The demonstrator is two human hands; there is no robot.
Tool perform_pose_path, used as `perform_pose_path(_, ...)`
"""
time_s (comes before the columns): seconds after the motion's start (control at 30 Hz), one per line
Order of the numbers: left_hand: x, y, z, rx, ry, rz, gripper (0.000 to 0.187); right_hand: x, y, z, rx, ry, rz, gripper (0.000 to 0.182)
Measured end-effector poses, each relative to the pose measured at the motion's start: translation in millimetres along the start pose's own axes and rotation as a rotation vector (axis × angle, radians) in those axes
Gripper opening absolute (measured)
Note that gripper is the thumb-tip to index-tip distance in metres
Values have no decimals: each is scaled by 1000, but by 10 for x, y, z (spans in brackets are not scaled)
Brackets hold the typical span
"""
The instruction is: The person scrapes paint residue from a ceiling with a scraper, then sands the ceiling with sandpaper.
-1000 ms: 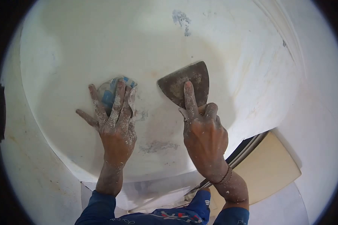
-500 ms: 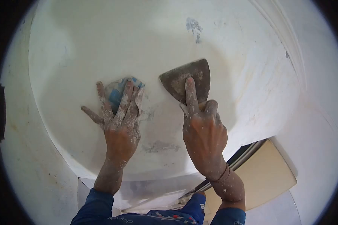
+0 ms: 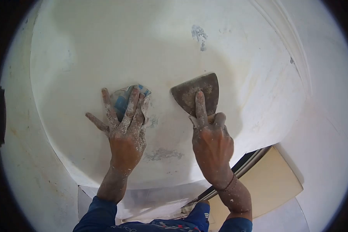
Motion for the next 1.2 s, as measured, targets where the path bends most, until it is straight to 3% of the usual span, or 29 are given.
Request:
perform_pose_path(0.1,46,47,-106,-172,-98,-64,42,-6,9,29,16,22,16,61)
perform_pose_path(0.33,33,34,-108,-194,-99,-37,42,-43,19,32,13,-19,53,59)
perform_pose_path(0.6,12,23,-15,55,-92,-2,46,-21,11,-40,-31,-40,47,57)
perform_pose_path(0.7,56,110,-70,-86,-94,-16,46,-60,32,-5,11,-4,-30,63)
perform_pose_path(1.03,93,166,-116,-60,-173,-26,48,-45,-11,-6,-19,-27,73,57)
perform_pose_path(1.13,91,168,-129,-53,-199,-26,49,-75,-19,46,60,-34,4,66)
perform_pose_path(1.2,91,153,-133,-47,-205,-43,49,-55,-5,52,50,-27,60,56)
Point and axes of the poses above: each hand's wrist, its own x-axis towards the middle knuckle, its own z-axis out of the palm, y = z × x, the point moved 4 cm from there along x, towards the middle knuckle, and after that the axes turned 10 degrees about -y, right-handed, at the moved point
